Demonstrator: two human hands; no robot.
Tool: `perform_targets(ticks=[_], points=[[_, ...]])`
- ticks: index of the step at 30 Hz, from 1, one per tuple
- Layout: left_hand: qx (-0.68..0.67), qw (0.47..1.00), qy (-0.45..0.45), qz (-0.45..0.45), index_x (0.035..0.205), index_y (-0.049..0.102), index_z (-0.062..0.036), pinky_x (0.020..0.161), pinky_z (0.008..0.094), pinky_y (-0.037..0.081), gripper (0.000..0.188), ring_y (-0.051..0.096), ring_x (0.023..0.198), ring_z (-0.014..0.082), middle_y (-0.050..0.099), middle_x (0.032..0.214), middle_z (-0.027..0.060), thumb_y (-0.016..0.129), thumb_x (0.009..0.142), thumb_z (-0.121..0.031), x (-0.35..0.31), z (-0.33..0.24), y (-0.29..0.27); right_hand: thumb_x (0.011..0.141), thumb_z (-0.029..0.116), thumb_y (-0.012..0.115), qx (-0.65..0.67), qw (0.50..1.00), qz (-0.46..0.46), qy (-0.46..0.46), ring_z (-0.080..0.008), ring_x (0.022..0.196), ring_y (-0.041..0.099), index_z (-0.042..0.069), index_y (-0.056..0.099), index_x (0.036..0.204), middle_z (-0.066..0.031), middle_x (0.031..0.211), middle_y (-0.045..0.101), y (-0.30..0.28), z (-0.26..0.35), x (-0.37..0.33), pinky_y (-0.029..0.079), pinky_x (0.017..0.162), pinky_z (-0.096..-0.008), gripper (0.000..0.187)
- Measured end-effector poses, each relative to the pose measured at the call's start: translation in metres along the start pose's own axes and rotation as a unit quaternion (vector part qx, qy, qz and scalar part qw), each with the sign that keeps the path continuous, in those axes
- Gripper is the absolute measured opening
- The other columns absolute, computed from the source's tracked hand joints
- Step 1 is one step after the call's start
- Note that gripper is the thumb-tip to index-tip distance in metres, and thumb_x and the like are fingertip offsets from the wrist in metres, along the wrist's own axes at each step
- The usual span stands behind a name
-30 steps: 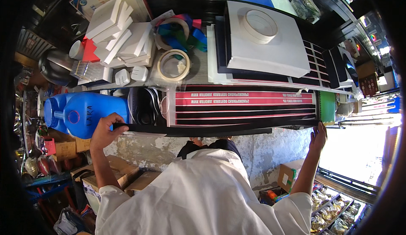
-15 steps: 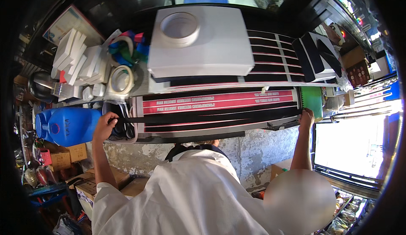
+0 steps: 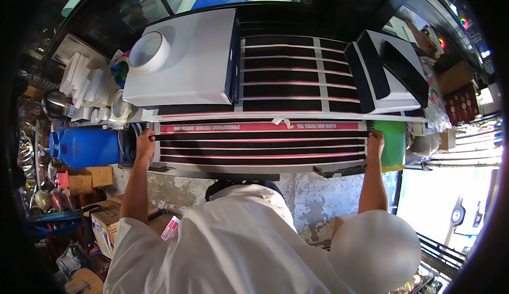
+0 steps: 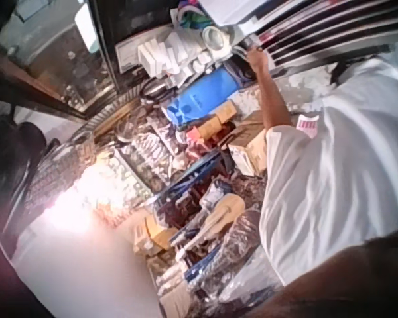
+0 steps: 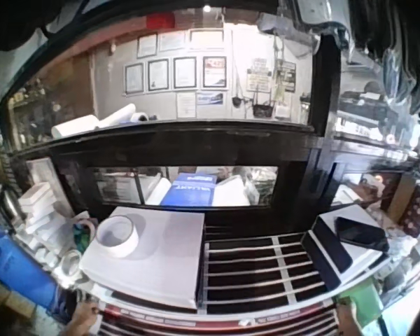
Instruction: The person repeatedly picks up black cables from a basket and places them into the slots of a black and pink striped rack. They also handle a roll of white tape, peeling and applying small pieces to the rack while continuing to insert cables.
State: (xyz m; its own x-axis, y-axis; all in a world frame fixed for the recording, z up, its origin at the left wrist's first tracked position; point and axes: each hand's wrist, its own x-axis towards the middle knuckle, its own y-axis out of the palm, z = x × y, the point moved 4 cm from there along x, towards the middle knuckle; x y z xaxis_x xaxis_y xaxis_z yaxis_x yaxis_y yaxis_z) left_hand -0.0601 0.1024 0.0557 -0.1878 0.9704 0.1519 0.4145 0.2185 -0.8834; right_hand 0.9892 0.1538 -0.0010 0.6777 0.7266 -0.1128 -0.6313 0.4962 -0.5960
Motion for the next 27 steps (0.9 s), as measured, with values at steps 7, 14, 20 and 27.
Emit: perform_targets(ticks=[7,14,20,27], points=[[0.086,0.995,-0.047,-0.009,0.109,0.076,-0.0022,0.093,0.052,0.058,0.029,0.074,0.102,0.0444,0.077,0.104,0.0226,0.065,0.084,0.007,0.002,-0.01,0.027,0.094,0.015,0.07,-0.249,0.957,-0.034,-0.142,-0.0424,0.109,0.078,0.006,0.081,0.112,-0.0195,0.109,0.082,0.009,0.007,0.014,0.06,0.102,-0.0503,0.023],[0.138,0.981,-0.135,0.025,0.12,0.074,-0.0014,0.103,0.055,0.06,0.041,0.07,0.119,0.047,0.074,0.124,0.0243,0.074,0.08,0.005,0.0,-0.015,0.042,0.092,0.012,0.069,-0.28,0.946,-0.028,-0.163,-0.0455,0.103,0.078,0.008,0.08,0.105,-0.0211,0.105,0.081,0.016,0.021,-0.004,0.061,0.095,-0.0552,0.018],[0.17,0.973,-0.152,0.017,0.123,0.073,-0.0021,0.104,0.0547,0.06,0.041,0.07,0.122,0.0451,0.074,0.129,0.0225,0.077,0.082,0.003,0.0,-0.019,0.055,0.092,0.011,0.069,-0.334,0.93,-0.037,-0.148,-0.0462,0.102,0.076,0.007,0.077,0.1,-0.0209,0.104,0.079,0.015,0.029,-0.015,0.06,0.091,-0.0583,0.013],[0.16,0.978,-0.118,-0.062,0.13,0.067,-0.0052,0.093,0.0571,0.059,0.044,0.072,0.106,0.0465,0.075,0.113,0.0203,0.067,0.087,0.007,-0.016,0.003,0.072,0.092,0.007,0.068,-0.351,0.922,-0.018,-0.165,-0.0425,0.104,0.076,0.009,0.076,0.101,-0.0164,0.107,0.079,0.019,0.031,-0.032,0.06,0.089,-0.0564,0.012]])
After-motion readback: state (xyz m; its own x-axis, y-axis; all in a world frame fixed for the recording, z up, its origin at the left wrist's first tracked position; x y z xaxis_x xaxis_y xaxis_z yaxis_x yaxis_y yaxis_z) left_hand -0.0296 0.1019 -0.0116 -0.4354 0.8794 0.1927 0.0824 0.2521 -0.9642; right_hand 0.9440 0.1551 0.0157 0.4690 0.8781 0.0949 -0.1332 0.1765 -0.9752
